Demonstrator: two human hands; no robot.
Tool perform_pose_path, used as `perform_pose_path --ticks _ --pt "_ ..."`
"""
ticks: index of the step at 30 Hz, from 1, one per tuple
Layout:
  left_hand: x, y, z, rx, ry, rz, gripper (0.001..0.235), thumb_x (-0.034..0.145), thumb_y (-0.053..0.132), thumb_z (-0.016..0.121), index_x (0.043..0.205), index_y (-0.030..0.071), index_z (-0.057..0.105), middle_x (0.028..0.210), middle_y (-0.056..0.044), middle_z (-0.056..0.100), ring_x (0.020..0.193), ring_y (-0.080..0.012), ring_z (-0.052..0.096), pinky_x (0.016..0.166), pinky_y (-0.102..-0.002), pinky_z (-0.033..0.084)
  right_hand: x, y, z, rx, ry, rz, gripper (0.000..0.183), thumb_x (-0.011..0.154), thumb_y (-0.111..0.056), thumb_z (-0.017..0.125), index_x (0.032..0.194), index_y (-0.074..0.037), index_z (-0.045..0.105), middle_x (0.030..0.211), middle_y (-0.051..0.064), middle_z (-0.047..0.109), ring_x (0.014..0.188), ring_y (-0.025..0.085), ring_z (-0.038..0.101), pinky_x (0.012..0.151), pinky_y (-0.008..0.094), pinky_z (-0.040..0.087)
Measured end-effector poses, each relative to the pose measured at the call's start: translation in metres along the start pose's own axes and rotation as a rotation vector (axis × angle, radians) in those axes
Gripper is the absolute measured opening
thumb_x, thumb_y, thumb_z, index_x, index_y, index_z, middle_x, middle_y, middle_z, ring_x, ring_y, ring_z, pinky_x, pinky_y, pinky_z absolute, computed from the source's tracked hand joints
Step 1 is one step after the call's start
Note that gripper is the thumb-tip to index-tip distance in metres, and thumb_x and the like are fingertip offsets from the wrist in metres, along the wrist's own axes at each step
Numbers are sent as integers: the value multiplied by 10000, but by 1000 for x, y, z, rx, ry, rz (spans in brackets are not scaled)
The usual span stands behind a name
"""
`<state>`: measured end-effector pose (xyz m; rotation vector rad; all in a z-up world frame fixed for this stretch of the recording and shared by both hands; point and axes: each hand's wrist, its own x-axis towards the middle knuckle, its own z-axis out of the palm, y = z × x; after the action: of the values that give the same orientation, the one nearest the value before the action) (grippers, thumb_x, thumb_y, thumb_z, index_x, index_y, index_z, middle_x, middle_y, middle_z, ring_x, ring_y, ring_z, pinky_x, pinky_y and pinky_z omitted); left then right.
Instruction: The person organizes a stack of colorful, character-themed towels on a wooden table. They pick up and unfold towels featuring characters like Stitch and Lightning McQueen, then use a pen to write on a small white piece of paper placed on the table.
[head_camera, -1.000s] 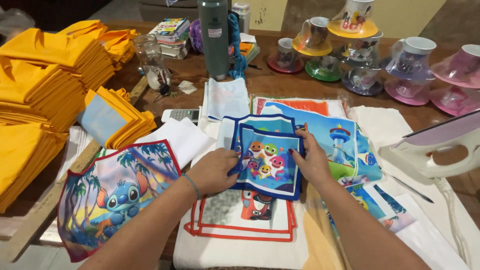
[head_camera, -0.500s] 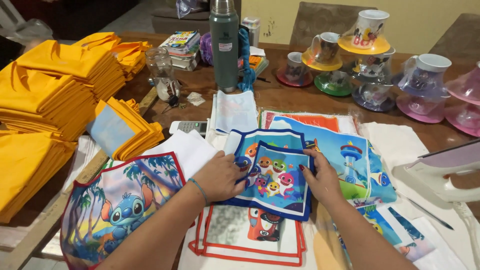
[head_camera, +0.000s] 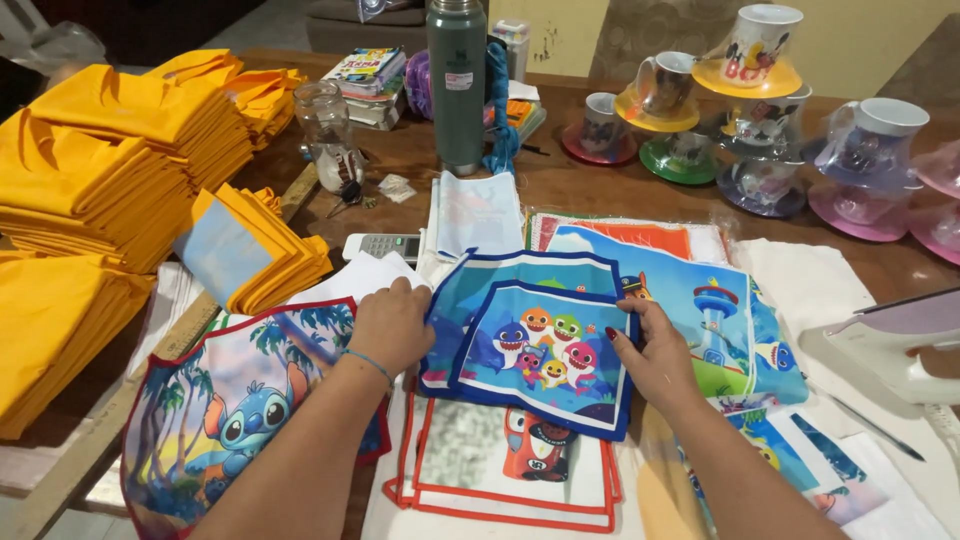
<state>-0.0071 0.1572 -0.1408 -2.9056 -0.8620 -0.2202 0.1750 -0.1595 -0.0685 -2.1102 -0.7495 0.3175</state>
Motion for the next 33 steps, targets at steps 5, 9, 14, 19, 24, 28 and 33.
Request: perform_pose_path --ticks 5,9,14,19,24,28,33 --pt "1 16 -12 -43 217 126 414 799 154 605 1207 218 601 1186 -91 568 1069 -334 656 850 -445 516 3 5 2 -16 13 -40 394 951 -88 659 1334 -160 602 1362 168 687 1346 332 583 1063 501 529" --pt "-3 35 -18 -23 189 175 420 865 162 584 1235 273 748 1524 -93 507 1416 -382 451 1125 -552 342 5 12 3 -42 21 -77 388 930 -96 676 1312 -141 629 1337 167 701 1348 347 576 1068 512 519" --pt "22 -3 24 -76 154 -11 485 802 243 605 1268 268 736 1331 -54 625 1261 -308 564 1028 -489 432 4 12 2 -42 23 -69 383 935 -98 679 1312 -149 636 1317 153 707 1329 336 595 1066 493 521" --pt "9 -20 -14 -189 -68 -34 516 839 237 615 1338 324 712 1519 -21 524 1431 -323 437 1120 -486 399 2 5 0 -33 5 -64 375 945 -96 668 1315 -144 634 1305 163 709 1321 344 603 1049 487 533" --pt "-20 -9 -71 -63 -378 41 799 798 153 614 1576 246 457 1707 -108 265 1594 -364 180 1267 -506 222 2 3 -2 -42 -4 -26 384 949 -82 672 1327 -137 632 1305 162 695 1317 350 606 1053 476 533" --pt "-16 5 -55 41 -223 130 605 909 73 513 1506 161 545 1679 -122 337 1587 -332 223 1275 -455 196 4 5 -1 -47 -3 -44 395 938 -92 678 1329 -134 633 1297 168 684 1313 357 602 1059 480 530" --pt "-11 24 -22 -10 2 354 329 968 83 529 1248 147 689 1106 -48 700 1012 -235 711 882 -340 579 4 10 -1 -27 -3 -36 428 912 -49 678 1327 -140 632 1305 166 680 1319 347 599 1059 479 530"
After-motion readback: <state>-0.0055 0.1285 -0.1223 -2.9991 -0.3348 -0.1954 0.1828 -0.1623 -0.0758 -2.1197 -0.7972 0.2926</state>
